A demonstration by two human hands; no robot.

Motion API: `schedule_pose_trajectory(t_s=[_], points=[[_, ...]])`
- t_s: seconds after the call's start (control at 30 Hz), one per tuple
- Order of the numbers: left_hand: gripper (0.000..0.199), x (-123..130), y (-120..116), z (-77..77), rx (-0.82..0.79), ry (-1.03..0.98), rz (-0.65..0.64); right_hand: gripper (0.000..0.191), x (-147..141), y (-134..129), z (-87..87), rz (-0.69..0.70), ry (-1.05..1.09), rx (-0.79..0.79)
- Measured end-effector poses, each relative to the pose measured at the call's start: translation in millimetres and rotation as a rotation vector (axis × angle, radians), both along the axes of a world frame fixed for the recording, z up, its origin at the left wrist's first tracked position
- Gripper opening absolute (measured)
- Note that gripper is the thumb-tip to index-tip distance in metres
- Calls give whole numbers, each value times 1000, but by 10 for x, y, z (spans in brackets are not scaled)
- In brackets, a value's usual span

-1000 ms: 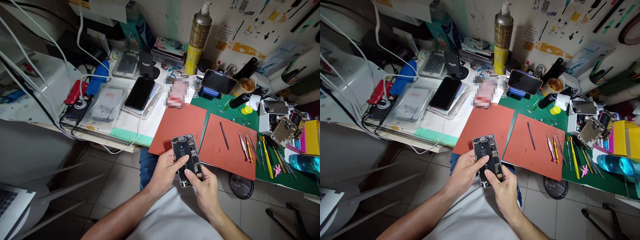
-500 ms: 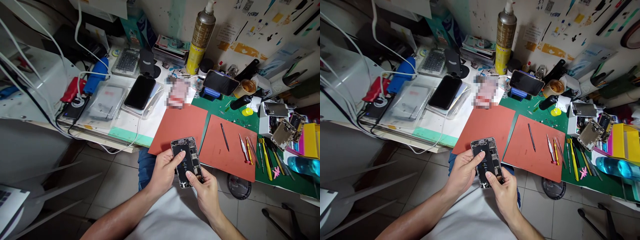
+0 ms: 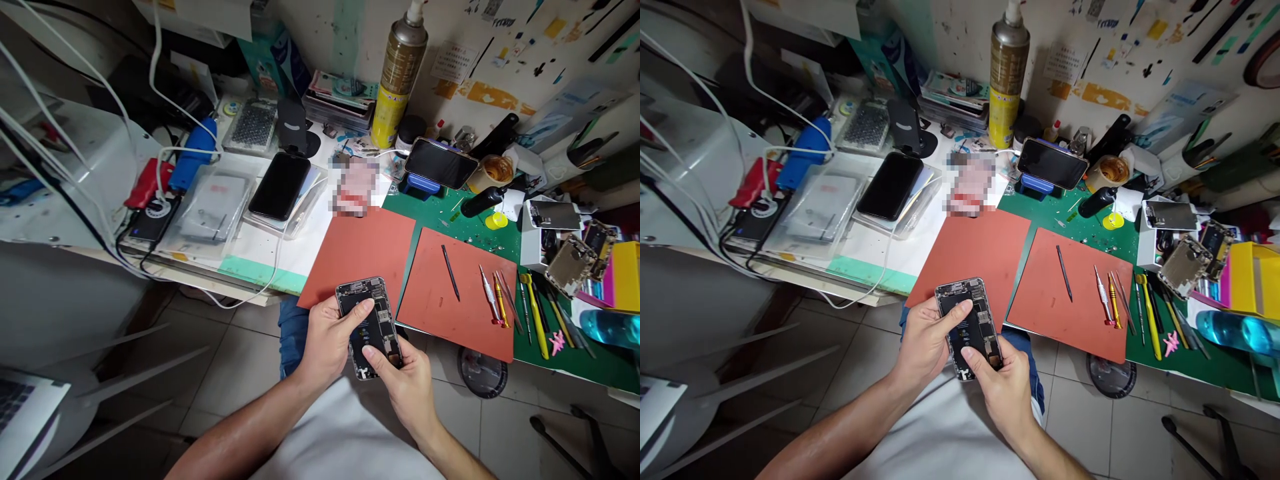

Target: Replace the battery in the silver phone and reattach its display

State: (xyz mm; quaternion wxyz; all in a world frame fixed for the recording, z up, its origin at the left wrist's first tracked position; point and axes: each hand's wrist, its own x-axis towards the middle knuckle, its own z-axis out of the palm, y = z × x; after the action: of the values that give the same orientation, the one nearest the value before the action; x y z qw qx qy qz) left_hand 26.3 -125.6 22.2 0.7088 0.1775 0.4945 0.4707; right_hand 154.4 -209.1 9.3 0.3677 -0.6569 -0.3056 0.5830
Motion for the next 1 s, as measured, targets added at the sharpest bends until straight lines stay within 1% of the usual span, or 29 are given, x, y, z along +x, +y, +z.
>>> schedule_pose_trajectory(t_s=[0.17, 0.37, 0.53, 0.6, 0.73, 0.8, 0.9, 1.0], points=[[33, 9, -11, -39, -10, -35, -68, 38, 31, 1, -6, -30, 12, 3], [35, 32, -11, -82, 25, 22, -54, 42, 72, -8, -53, -44, 113, -38], [40, -9, 15, -58, -11, -76, -167, 52, 75, -11, -104, -86, 159, -42], [39, -23, 22, -72, 10, -60, -164, 54, 65, 6, -108, -89, 176, -45], [35, -20, 18, -124, 53, -9, -113, 55, 69, 39, -103, -52, 180, -51], [37, -11, 3, -135, 37, -17, -133, 54, 85, 46, -102, -49, 175, -43], [38, -2, -26, -135, 19, -42, -201, 53, 100, 57, -103, -83, 172, -28], [33, 4, -49, -144, 44, -28, -202, 52, 97, 90, -92, -94, 186, -25]])
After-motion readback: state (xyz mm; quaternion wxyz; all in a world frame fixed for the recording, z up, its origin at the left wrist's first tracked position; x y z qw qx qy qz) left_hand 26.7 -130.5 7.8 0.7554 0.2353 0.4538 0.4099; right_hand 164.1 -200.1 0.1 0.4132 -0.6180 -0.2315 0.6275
